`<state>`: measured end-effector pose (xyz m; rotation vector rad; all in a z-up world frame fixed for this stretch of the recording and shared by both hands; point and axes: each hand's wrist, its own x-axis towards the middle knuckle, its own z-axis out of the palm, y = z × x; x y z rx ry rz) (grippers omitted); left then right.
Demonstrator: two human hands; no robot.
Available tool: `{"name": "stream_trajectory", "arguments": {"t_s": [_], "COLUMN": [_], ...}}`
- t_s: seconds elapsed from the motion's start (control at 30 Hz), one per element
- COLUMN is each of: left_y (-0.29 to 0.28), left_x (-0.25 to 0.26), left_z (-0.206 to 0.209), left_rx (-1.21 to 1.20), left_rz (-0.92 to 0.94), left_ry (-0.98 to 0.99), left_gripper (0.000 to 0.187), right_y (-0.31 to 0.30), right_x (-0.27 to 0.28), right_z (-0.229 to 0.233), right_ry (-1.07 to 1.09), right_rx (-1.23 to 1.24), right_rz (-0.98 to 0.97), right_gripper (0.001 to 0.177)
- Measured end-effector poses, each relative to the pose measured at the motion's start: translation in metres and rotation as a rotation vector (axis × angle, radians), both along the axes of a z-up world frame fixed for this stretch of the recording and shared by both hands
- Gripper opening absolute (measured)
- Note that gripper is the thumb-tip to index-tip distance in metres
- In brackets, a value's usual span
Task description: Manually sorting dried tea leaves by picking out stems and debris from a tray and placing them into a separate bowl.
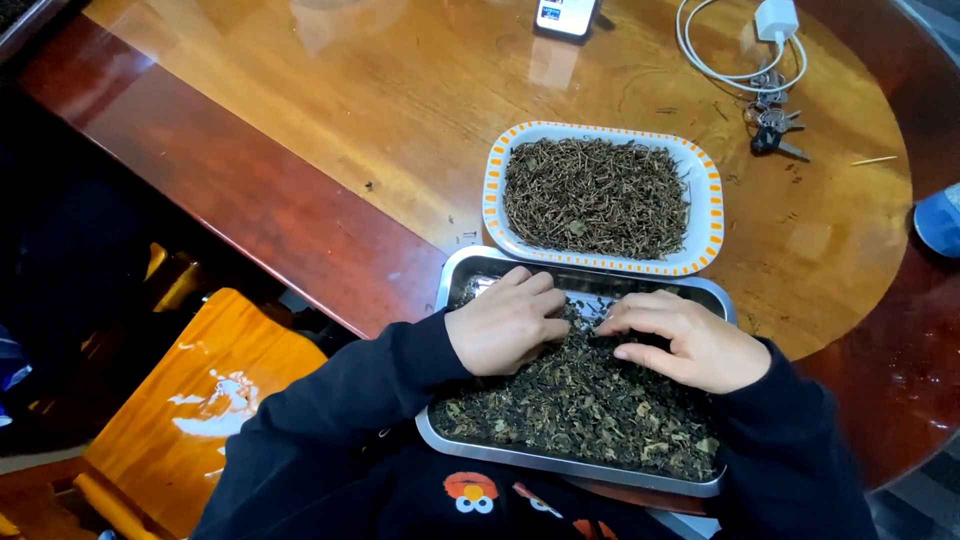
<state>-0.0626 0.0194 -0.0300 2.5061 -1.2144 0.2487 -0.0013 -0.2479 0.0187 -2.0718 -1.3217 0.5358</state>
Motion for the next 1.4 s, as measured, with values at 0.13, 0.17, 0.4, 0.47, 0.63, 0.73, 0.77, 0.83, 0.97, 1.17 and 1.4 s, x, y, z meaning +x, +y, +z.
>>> {"name": "stream_trajectory", "arguments": {"t_s": [0.13,0.17,0.4,0.47,0.63,0.73,0.77,0.83,0.97,1.17,1.4], "left_y": [0.001,0.001,0.003,0.003,-0.003,-0.004,-0.002,-0.001,0.003,0.002,-0.021], "left_x": [0.0,0.0,-0.001,-0.002,0.0,-0.001,-0.002,-0.002,0.011,0.02,0.007], "left_z": [0.005,0.007,0.012,0.01,-0.001,0.001,0.008,0.017,0.015,0.031,0.008], "left_rx": [-0.018,-0.029,-0.025,-0.021,-0.006,-0.018,-0.02,-0.021,-0.05,-0.135,-0.042], "left_rz": [-0.015,-0.017,-0.022,-0.025,-0.028,-0.032,-0.031,-0.031,0.071,0.176,-0.032], "left_ry": [0.018,0.03,0.058,0.048,-0.004,-0.027,-0.011,0.004,-0.041,-0.163,-0.246], "left_gripper": [0.014,0.014,0.007,0.01,0.016,0.01,0.009,0.009,0.004,0.011,0.006], "right_y": [0.0,0.0,0.0,0.0,0.0,0.0,0.0,0.001,0.001,0.001,-0.001], "right_x": [0.0,0.0,0.001,0.001,0.001,0.001,0.001,0.001,0.0,-0.001,0.0], "right_z": [-0.001,0.0,-0.001,-0.002,-0.003,-0.004,-0.004,-0.003,-0.003,-0.003,-0.006], "right_ry": [0.003,0.002,-0.005,-0.009,-0.011,-0.013,-0.012,-0.012,-0.021,-0.026,-0.007], "right_rx": [-0.003,-0.005,-0.001,-0.001,0.012,0.008,0.011,0.016,0.023,0.021,-0.008], "right_rz": [-0.001,-0.003,0.008,0.011,0.012,0.015,0.016,0.015,0.015,0.004,0.005], "right_gripper": [0.019,0.019,0.019,0.019,0.019,0.019,0.019,0.019,0.019,0.02,0.02]}}
